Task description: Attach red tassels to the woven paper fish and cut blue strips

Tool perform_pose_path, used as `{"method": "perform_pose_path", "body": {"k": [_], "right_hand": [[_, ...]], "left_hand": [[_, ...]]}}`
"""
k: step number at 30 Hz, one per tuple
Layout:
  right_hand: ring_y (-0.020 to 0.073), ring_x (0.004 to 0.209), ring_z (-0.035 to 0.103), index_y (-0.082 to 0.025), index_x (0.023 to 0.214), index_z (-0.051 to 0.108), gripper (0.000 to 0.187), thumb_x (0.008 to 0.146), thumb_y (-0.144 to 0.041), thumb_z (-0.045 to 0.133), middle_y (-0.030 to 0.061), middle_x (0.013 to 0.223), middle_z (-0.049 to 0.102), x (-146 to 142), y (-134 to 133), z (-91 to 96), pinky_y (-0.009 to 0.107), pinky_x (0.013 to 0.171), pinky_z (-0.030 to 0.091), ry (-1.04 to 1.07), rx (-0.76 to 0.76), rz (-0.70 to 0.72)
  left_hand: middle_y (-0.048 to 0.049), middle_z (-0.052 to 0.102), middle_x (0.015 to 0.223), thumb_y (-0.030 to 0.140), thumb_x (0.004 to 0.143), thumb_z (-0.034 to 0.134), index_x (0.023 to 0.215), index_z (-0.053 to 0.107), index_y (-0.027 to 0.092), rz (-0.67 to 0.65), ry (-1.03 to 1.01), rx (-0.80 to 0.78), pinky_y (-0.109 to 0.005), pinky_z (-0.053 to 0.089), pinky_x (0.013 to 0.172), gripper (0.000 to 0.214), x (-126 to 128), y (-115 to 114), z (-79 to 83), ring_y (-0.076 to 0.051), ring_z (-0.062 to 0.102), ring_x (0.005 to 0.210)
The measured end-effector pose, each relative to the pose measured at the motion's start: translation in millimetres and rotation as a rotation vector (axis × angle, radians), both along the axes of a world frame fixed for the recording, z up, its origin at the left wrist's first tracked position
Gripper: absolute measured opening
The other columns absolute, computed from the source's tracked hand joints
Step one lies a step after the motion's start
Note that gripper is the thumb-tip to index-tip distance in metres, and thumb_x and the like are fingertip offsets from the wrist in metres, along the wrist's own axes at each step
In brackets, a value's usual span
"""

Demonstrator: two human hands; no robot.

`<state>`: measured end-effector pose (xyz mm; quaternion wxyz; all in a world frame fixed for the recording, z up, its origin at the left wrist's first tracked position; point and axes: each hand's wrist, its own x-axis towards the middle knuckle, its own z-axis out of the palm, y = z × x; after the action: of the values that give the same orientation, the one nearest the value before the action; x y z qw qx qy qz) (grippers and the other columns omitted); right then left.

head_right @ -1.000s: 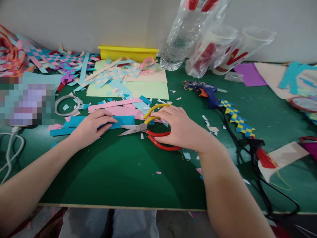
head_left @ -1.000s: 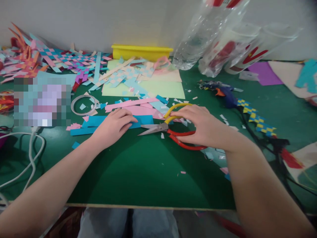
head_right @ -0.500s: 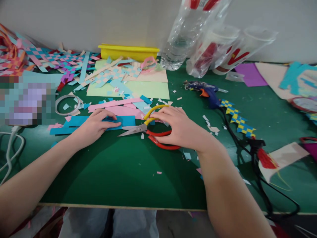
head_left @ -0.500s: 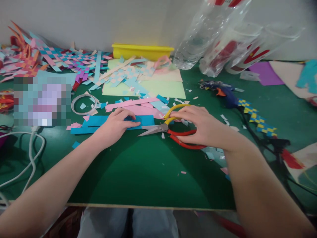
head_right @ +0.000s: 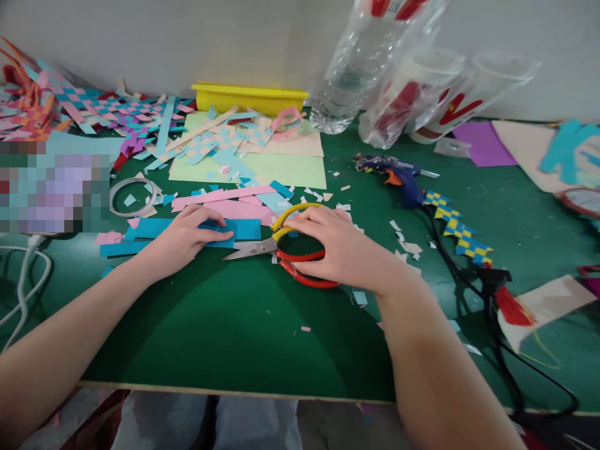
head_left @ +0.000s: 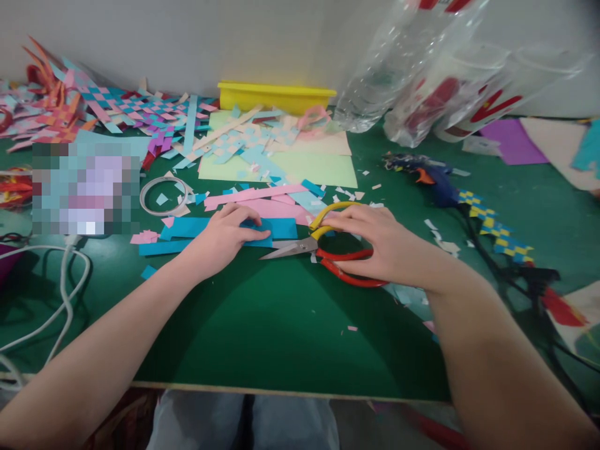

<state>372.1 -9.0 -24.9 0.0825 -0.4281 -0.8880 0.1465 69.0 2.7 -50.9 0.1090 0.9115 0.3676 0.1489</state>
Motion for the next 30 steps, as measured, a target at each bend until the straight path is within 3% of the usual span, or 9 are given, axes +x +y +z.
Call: {"method": "perform_pose_path", "body": {"k": [8,11,15,20,25,30], "right_hand": [[0.0331,0.114,0.054,-0.030,0.119,0.056,0.043,0.079,-0.044,0.058,0.0083,0.118,0.059,4.3,2.3,-3.6,0.051,0.094,0.039,0.018,0.074,-0.029],[0.0330,0.113,0.054,-0.028,0.118,0.056,0.043,0.078,-0.043,0.059,0.0088,0.114,0.060,9.2,4.8,-4.1,0.051,0.093,0.040,0.014,0.106,-0.042],[0.0319,0.113,0.054,-0.027,0.117,0.057,0.043,0.077,-0.042,0.061,0.0086,0.114,0.060,13.5,6.6,-3.3,0.050,0.094,0.039,-0.002,0.100,-0.050],[0.0323,0.113,0.053,-0.028,0.115,0.058,0.043,0.076,-0.043,0.062,0.0080,0.114,0.060,13.1,5.9,-0.7,0.051,0.094,0.039,0.002,0.103,-0.057],[0.0327,0.115,0.052,-0.027,0.109,0.058,0.037,0.075,-0.042,0.061,0.0084,0.117,0.059,11.5,3.5,4.8,0.052,0.096,0.038,0.014,0.078,-0.079],[0.0327,0.115,0.053,-0.028,0.110,0.059,0.039,0.074,-0.044,0.061,0.0077,0.117,0.060,9.4,1.6,8.6,0.052,0.096,0.038,0.043,0.063,-0.094]], "left_hand": [[-0.0098,0.057,0.116,0.002,0.091,0.036,0.116,0.065,0.020,0.021,-0.029,0.051,-0.042,0.042,0.094,0.042,2.7,-2.4,0.4,-0.023,0.048,0.109],[-0.0106,0.060,0.117,0.013,0.096,0.038,0.123,0.058,0.017,0.041,-0.052,0.085,-0.041,0.042,0.095,0.034,2.9,-4.1,7.6,-0.022,0.051,0.109],[-0.0071,0.065,0.109,0.024,0.095,0.049,0.113,0.063,0.020,-0.020,-0.031,0.087,-0.039,0.040,0.093,0.023,-3.1,-5.7,20.1,-0.022,0.055,0.107],[-0.0055,0.069,0.101,0.028,0.086,0.064,0.108,0.066,0.019,-0.024,-0.022,0.003,-0.035,0.043,0.087,0.023,-10.1,-4.8,23.7,-0.022,0.060,0.098],[-0.0019,0.070,0.090,0.022,0.089,0.060,0.105,0.068,0.020,0.081,-0.077,-0.179,-0.027,0.045,0.072,0.018,-6.2,-3.7,22.6,-0.016,0.063,0.081],[-0.0026,0.070,0.091,0.019,0.088,0.059,0.109,0.067,0.020,0.184,-0.141,-0.200,-0.025,0.046,0.067,0.022,-1.9,-6.0,24.0,-0.014,0.062,0.076]]}}
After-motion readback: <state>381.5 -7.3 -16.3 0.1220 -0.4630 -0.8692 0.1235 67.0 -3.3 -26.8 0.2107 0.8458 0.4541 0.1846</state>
